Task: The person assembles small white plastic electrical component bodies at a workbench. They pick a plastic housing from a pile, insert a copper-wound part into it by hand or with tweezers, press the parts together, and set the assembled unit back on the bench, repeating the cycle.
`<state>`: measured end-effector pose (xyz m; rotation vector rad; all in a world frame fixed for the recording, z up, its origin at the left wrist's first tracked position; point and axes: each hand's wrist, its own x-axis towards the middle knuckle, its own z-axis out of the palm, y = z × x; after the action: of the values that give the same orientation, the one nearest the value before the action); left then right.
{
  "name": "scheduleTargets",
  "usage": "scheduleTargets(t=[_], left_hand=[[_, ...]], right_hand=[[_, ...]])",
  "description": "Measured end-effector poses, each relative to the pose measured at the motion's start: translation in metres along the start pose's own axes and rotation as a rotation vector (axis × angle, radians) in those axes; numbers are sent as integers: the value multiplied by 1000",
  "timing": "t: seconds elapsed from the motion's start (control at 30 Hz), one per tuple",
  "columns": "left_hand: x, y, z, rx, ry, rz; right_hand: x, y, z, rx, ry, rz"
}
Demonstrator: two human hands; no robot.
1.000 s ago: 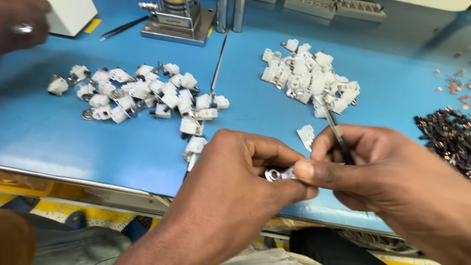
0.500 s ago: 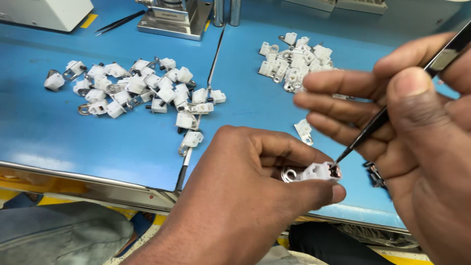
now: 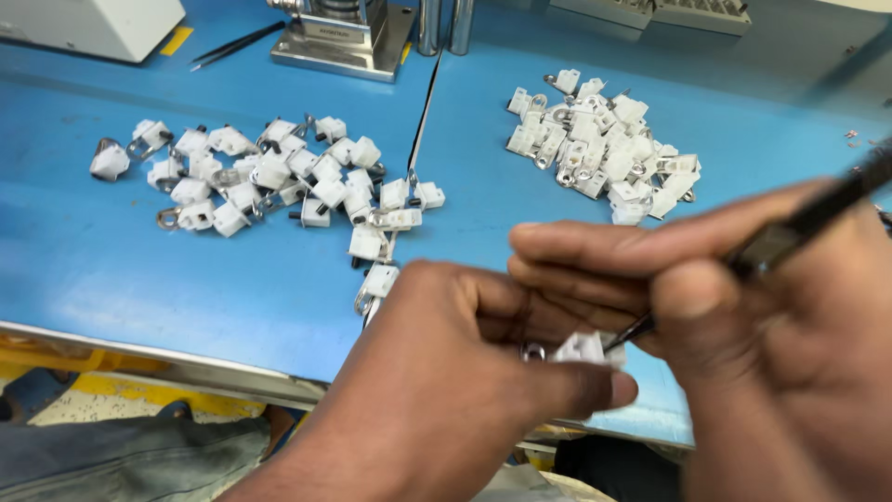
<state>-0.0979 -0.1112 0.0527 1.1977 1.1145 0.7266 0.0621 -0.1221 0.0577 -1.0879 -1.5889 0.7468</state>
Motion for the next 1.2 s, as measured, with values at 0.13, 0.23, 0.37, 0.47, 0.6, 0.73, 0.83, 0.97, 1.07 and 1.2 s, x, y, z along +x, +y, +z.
scheduleTargets(t=[0.13, 0.23, 0.37, 0.47, 0.6, 0.73, 0.83, 0.97, 1.07, 1.2], left_hand=[[12, -17, -18, 239, 45, -201], [33, -30, -45, 661, 257, -199], [57, -18, -69, 1061, 446, 19], [63, 1, -63, 1037, 601, 255], [62, -7, -29, 206, 77, -131], [77, -26, -24, -236, -161, -200], [84, -26, -39, -124, -104, -376], [96, -24, -40, -91, -131, -335], [106, -30, -35, -94, -202, -227], [112, -37, -31, -180, -205, -225]], right_hand=[[28, 27, -12, -160, 73, 278], [45, 46, -14, -702, 16, 558], [55, 62, -5, -1124, -225, 589], [53, 65, -5, -891, -184, 834], [36, 73, -20, -254, -225, 597], [15, 100, -58, -307, -228, 361], [14, 142, -101, -592, -49, 490], [28, 212, -171, -1177, -117, 704], [35, 260, -212, -1351, -409, 819], [40, 296, -246, -1179, -578, 755]])
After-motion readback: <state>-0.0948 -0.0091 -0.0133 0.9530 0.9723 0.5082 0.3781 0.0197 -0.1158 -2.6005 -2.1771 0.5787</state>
